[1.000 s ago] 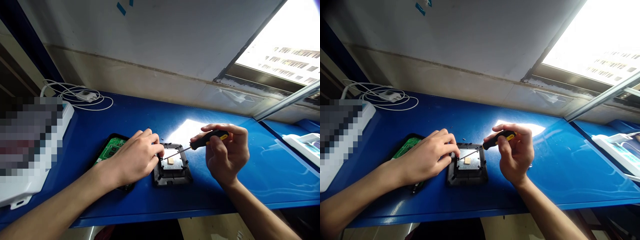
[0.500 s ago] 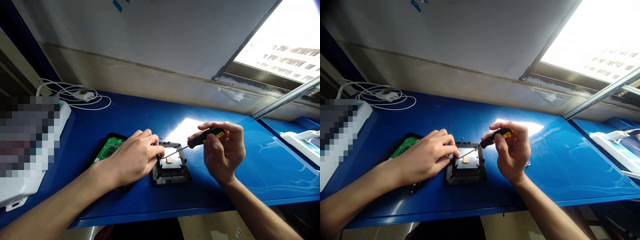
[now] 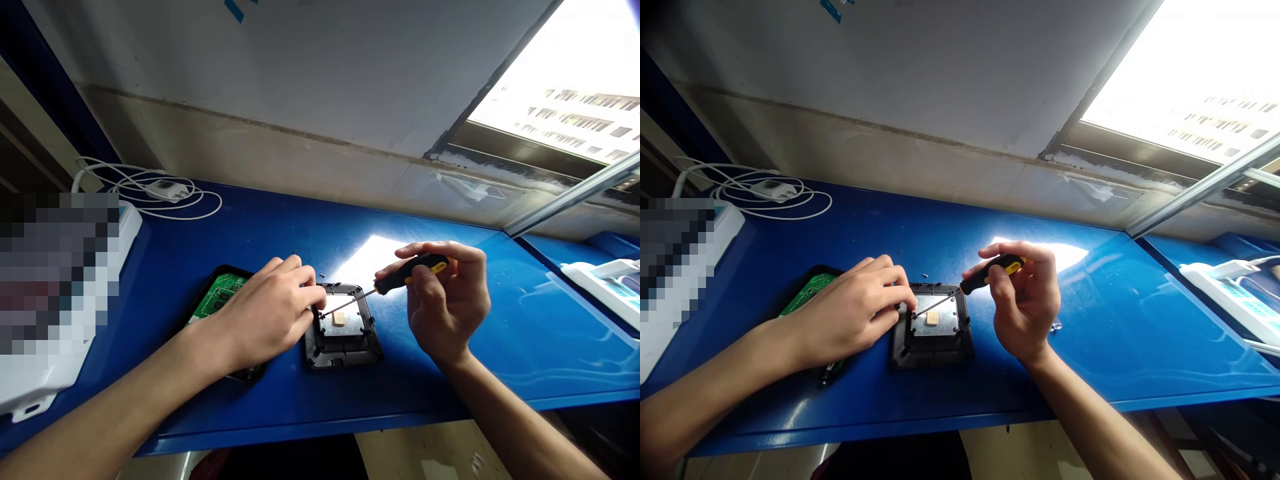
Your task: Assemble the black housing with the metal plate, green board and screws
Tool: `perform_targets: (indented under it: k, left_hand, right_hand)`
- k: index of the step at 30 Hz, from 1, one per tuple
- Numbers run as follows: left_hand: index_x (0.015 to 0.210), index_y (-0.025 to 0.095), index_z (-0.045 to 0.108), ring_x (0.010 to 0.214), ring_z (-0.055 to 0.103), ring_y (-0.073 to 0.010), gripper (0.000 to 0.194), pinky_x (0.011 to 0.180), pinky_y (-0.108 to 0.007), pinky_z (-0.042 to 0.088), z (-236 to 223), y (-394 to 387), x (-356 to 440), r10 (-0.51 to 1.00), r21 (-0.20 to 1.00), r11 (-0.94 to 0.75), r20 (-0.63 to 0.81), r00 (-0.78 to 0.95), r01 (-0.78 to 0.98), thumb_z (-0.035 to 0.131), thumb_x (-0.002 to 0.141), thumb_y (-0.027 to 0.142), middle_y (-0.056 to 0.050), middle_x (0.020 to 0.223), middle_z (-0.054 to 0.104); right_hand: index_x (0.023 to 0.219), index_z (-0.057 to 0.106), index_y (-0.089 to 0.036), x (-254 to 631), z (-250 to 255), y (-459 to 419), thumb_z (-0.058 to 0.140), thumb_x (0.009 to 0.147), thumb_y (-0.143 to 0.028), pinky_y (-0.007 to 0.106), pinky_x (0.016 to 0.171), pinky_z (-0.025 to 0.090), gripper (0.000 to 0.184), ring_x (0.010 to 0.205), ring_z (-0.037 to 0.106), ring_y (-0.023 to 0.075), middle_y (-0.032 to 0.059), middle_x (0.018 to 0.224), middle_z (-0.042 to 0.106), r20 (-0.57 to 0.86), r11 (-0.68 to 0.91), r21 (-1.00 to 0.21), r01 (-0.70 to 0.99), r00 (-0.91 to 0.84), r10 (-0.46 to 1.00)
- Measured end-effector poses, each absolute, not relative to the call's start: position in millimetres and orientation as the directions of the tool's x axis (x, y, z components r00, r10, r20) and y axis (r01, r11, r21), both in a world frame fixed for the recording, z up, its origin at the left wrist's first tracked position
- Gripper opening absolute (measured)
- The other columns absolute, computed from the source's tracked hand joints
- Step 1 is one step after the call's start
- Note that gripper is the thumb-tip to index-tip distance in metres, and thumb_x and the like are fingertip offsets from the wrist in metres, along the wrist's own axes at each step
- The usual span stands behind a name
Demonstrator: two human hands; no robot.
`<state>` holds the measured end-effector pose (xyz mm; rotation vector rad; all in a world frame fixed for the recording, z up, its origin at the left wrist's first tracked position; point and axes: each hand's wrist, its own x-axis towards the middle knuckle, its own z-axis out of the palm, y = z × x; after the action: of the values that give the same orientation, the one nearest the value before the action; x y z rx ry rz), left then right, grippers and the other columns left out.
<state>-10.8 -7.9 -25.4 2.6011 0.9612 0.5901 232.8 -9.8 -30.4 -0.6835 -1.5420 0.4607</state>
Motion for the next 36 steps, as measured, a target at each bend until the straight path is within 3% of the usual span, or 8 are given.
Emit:
perform_targets:
  k: [8,23,30,36]
  left_hand:
    - [0.083,0.023,0.077,0.086,0.051,-0.02,0.031,0.073,-0.035,0.037,-23.9,-7.7,-15.1,0.645,0.444,-0.753,0.356,0.676,0.486,0.056,0.093,0.004,-0.001,0.091,0.066]
    - [0.089,0.025,0.082,0.085,0.049,-0.0191,0.03,0.073,-0.034,0.036,-27.3,-7.0,-15.6,0.614,0.383,-0.784,0.356,0.705,0.489,0.06,0.094,0.005,-0.002,0.092,0.066]
    - [0.087,0.022,0.08,0.082,0.047,-0.0197,0.03,0.07,-0.035,0.033,-28.0,-7.3,-16.0,0.547,0.291,-0.837,0.401,0.735,0.464,0.057,0.095,0.006,-0.004,0.088,0.066]
    - [0.083,0.022,0.079,0.081,0.048,-0.0187,0.033,0.07,-0.034,0.034,-26.9,-6.1,-17.8,0.566,0.316,-0.824,0.436,0.699,0.47,0.053,0.094,0.005,-0.002,0.086,0.066]
  right_hand:
    - [0.115,0.062,-0.025,231.5,-29.2,-10.7,0.062,0.096,-0.015,0.034,0.058,0.067,0.022,0.068,0.077,0.0164,-0.0002,0.101,0.069,0.737,0.723,-0.67,0.169,0.031,0.675]
    - [0.115,0.062,-0.025,230.9,-29.8,-10.4,0.063,0.096,-0.015,0.034,0.058,0.068,0.022,0.07,0.077,0.0162,0.0002,0.1,0.069,0.736,0.723,-0.672,0.16,0.032,0.676]
    - [0.116,0.062,-0.025,230.2,-28.9,-10.7,0.062,0.096,-0.014,0.035,0.059,0.068,0.023,0.069,0.076,0.0164,0.0002,0.1,0.069,0.747,0.736,-0.66,0.152,0.027,0.664]
    - [0.115,0.061,-0.026,230.6,-28.9,-11.5,0.062,0.096,-0.016,0.035,0.061,0.069,0.022,0.071,0.077,0.0162,-0.0001,0.1,0.07,0.739,0.722,-0.668,0.181,0.049,0.672]
